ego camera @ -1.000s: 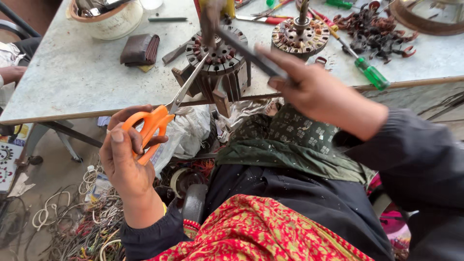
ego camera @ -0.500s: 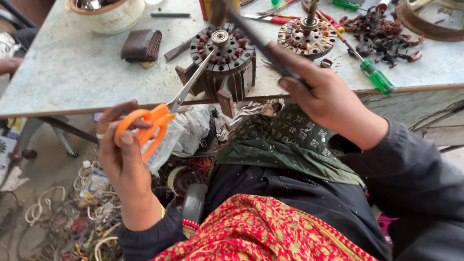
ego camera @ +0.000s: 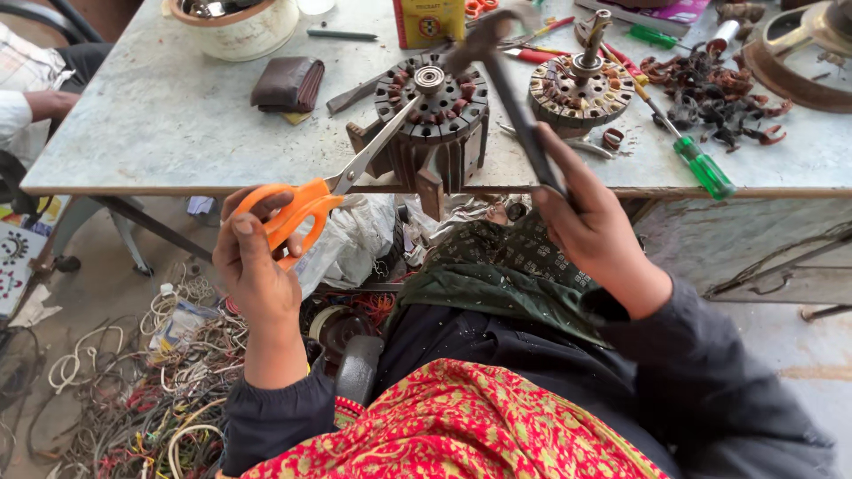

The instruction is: The person uses orange-handled scissors and a hammer to remove copper windings from a motor stator. They then use a screwdriver to pry out remaining copper pieces from the stator slots.

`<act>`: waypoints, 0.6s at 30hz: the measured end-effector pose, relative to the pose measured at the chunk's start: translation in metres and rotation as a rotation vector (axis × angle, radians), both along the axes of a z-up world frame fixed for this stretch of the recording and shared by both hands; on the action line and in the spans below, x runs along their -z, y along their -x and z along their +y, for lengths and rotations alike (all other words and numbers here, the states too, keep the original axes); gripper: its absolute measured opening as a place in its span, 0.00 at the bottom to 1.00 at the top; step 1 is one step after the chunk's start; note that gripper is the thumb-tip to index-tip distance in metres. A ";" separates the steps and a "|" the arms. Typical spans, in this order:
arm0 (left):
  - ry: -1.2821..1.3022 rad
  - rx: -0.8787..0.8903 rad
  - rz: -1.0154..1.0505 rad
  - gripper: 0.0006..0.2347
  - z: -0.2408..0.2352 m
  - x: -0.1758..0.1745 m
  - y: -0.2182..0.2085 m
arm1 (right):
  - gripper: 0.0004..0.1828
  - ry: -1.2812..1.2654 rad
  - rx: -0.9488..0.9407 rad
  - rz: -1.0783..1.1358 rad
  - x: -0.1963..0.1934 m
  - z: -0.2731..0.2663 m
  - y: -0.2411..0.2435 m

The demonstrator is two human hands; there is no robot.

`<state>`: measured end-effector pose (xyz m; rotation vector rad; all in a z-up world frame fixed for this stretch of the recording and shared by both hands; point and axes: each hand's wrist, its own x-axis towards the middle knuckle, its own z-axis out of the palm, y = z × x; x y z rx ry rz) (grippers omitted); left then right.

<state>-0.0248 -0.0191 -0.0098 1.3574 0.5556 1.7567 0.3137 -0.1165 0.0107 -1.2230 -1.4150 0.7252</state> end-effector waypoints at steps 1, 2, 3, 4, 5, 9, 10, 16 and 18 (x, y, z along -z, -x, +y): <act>0.009 0.005 -0.015 0.20 0.002 0.000 0.000 | 0.35 0.001 0.001 0.030 0.004 -0.004 -0.001; -0.013 -0.001 -0.018 0.19 0.003 0.000 -0.001 | 0.36 0.002 0.002 0.060 0.008 -0.009 -0.004; -0.037 -0.004 -0.015 0.18 0.004 -0.003 -0.002 | 0.36 0.001 0.007 0.095 0.012 -0.012 -0.006; -0.062 -0.007 -0.012 0.18 0.004 -0.006 -0.002 | 0.36 0.033 0.012 0.120 0.015 -0.017 -0.010; -0.107 -0.051 0.065 0.18 0.003 -0.011 0.001 | 0.36 0.067 0.021 0.151 0.019 -0.021 -0.012; -0.340 -0.246 0.308 0.20 -0.014 -0.031 0.017 | 0.36 0.152 0.067 0.195 0.036 -0.029 -0.024; -0.363 -0.246 0.278 0.20 -0.019 -0.033 0.018 | 0.36 0.150 0.088 0.185 0.039 -0.033 -0.027; -0.241 -0.125 0.041 0.15 -0.046 -0.038 0.019 | 0.38 0.179 0.238 0.083 0.042 -0.048 -0.038; -0.139 -0.055 0.033 0.14 -0.048 -0.038 0.015 | 0.38 0.132 0.167 0.181 0.040 -0.052 -0.040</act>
